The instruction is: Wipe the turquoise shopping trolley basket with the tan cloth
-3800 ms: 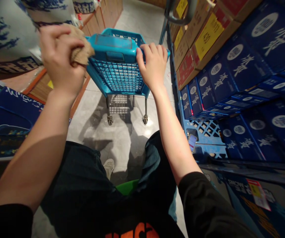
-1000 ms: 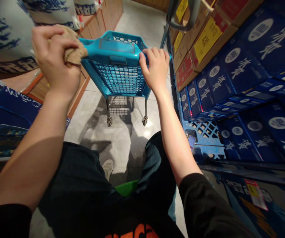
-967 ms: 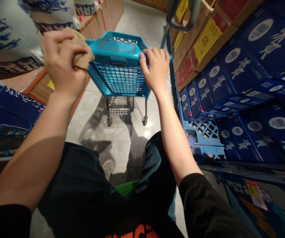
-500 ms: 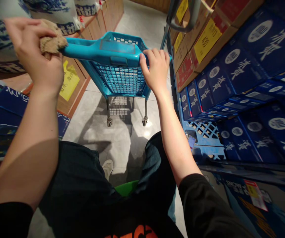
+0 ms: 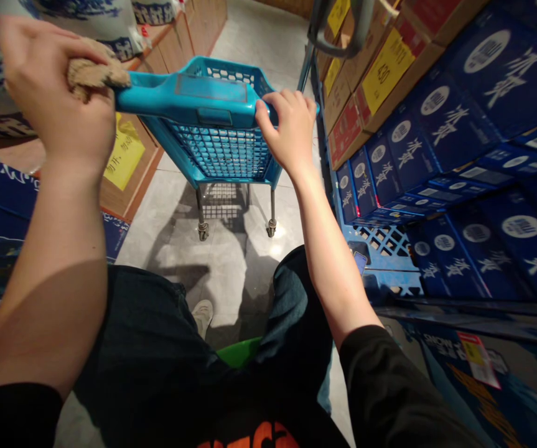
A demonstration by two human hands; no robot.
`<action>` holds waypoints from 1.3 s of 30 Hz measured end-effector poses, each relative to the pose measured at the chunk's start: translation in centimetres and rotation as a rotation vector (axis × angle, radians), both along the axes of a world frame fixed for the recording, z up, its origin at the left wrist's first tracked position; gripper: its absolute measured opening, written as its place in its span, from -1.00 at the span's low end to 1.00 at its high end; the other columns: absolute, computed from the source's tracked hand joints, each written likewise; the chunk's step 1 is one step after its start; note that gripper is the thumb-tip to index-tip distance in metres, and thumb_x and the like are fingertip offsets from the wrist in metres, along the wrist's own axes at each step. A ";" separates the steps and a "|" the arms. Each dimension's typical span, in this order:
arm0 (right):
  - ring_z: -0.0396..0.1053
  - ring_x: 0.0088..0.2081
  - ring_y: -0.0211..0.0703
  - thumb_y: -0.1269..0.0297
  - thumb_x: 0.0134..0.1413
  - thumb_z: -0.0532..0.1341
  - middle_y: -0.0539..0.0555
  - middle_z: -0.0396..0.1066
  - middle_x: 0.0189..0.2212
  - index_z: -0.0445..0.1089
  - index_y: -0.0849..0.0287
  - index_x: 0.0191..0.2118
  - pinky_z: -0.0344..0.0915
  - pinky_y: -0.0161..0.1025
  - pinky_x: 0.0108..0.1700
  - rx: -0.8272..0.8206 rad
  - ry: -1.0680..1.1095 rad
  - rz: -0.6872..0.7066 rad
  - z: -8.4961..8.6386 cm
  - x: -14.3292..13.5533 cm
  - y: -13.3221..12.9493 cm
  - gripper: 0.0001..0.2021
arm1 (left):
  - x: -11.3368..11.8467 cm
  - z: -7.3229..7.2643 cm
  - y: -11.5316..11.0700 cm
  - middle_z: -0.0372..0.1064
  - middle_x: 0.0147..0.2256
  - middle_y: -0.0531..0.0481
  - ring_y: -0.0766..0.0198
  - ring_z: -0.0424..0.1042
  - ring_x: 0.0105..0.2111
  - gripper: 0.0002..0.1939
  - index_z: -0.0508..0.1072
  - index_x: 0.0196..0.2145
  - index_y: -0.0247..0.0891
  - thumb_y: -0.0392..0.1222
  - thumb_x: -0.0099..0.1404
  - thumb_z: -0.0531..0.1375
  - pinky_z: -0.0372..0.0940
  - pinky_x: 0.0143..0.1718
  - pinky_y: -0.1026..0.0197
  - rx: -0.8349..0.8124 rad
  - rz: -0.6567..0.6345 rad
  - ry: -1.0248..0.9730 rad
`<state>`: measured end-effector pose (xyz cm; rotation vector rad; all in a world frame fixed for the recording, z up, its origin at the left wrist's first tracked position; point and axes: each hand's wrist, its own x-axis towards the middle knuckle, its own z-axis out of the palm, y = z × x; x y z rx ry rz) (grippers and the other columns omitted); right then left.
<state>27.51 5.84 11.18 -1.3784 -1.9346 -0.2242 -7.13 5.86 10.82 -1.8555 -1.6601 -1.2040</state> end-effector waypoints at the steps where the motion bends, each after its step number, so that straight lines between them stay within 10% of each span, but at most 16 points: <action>1: 0.53 0.16 0.29 -0.09 0.58 0.03 0.20 0.65 -0.05 0.55 -0.07 -0.10 0.33 0.17 0.28 -0.007 -0.011 -0.004 0.2 0.0 -0.2 -0.61 | 0.6 0.1 -0.3 0.44 0.13 0.06 0.23 0.49 0.24 -0.84 0.62 0.01 -0.06 -0.16 0.59 0.23 0.39 0.25 0.16 0.003 0.021 0.015; 9: 0.59 0.05 0.26 -0.11 0.59 -0.02 0.17 0.64 -0.19 0.53 -0.05 -0.21 0.42 0.10 0.14 -0.034 -0.001 -0.028 0.9 0.3 -0.9 -0.53 | 7.0 0.2 -3.2 0.46 0.24 0.02 0.01 0.38 0.28 -0.78 0.59 0.04 -0.01 -0.25 0.52 0.25 0.20 0.33 -0.01 -0.021 -0.389 0.011; 17: 0.59 0.05 0.22 -0.13 0.61 -0.04 0.17 0.66 -0.15 0.53 -0.06 -0.21 0.41 0.07 0.12 -0.037 -0.049 -0.030 1.0 -0.4 -1.9 -0.50 | 7.1 2.6 -3.8 0.43 0.23 -0.01 -0.03 0.38 0.31 -0.78 0.61 0.08 -0.04 -0.14 0.58 0.21 0.21 0.32 0.00 -0.205 -0.217 -0.008; 23: 0.59 0.05 0.22 -0.13 0.62 -0.04 0.15 0.65 -0.20 0.54 -0.08 -0.18 0.42 0.04 0.10 -0.027 -0.063 -0.043 0.9 -0.4 -2.0 -0.52 | 11.5 2.6 -5.3 0.50 0.25 -0.02 -0.07 0.44 0.24 -0.77 0.60 0.02 0.04 -0.24 0.50 0.23 0.30 0.18 -0.15 -0.121 -0.428 0.160; 30: 0.58 0.02 0.19 -0.11 0.62 -0.06 0.13 0.64 -0.21 0.55 -0.10 -0.19 0.41 0.06 0.08 0.019 -0.077 -0.037 0.7 -0.4 -2.0 -0.51 | 7.4 3.7 -3.4 0.49 0.17 -0.03 0.07 0.46 0.27 -0.73 0.65 0.10 -0.09 -0.18 0.55 0.22 0.32 0.27 0.05 -0.216 -0.200 -0.015; 39: 0.57 0.05 0.20 -0.07 0.62 -0.05 0.15 0.62 -0.18 0.53 -0.06 -0.21 0.39 0.07 0.14 -0.017 -0.058 -0.037 0.8 -0.5 -2.2 -0.52 | 11.5 3.1 -4.3 0.52 0.24 -0.05 -0.04 0.49 0.26 -0.80 0.63 0.03 -0.04 -0.18 0.52 0.24 0.35 0.26 -0.11 -0.156 -0.485 0.116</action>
